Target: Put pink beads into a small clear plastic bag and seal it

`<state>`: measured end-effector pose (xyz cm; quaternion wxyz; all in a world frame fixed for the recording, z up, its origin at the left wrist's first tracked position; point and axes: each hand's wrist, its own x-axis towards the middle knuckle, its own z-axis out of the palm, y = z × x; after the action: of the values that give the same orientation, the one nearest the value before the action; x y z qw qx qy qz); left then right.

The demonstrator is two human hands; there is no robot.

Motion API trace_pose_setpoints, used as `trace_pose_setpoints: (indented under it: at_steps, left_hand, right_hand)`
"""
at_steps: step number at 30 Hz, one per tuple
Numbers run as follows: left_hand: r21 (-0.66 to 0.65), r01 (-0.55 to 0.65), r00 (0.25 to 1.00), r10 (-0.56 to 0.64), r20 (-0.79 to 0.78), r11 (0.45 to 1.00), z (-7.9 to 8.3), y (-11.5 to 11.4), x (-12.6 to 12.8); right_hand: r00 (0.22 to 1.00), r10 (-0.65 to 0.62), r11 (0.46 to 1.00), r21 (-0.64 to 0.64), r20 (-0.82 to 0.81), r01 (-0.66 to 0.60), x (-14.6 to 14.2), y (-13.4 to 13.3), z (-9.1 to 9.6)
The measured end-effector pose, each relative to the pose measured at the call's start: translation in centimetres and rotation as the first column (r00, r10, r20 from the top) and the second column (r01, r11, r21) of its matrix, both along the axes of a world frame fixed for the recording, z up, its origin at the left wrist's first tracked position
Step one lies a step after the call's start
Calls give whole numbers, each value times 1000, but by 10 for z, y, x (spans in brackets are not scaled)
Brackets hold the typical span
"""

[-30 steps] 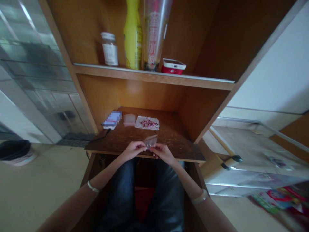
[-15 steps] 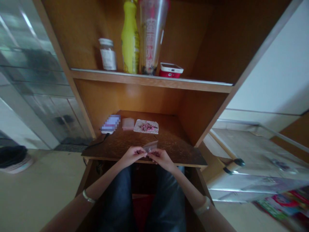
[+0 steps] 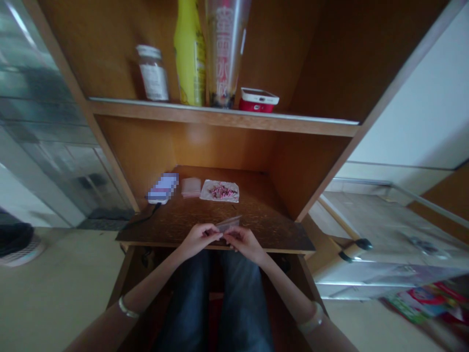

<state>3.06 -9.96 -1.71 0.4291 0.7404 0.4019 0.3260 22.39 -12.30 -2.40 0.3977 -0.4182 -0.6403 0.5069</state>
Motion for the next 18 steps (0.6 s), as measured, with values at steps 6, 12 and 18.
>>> trace_pose_setpoints:
  at_steps: [6, 12, 18]
  left_hand:
    - [-26, -7, 1000, 7, 23, 1000, 3, 0, -1]
    - [-21, 40, 999, -40, 13, 999, 5, -2, 0]
    - [-41, 52, 998, -50, 36, 998, 5, -4, -1]
  right_hand:
    - [1000, 9, 998, -59, -20, -10, 2, -3, 0]
    - [999, -8, 998, -66, -32, 6, 0, -4, -1]
    - [1000, 7, 1000, 4, 18, -7, 0, -6, 3]
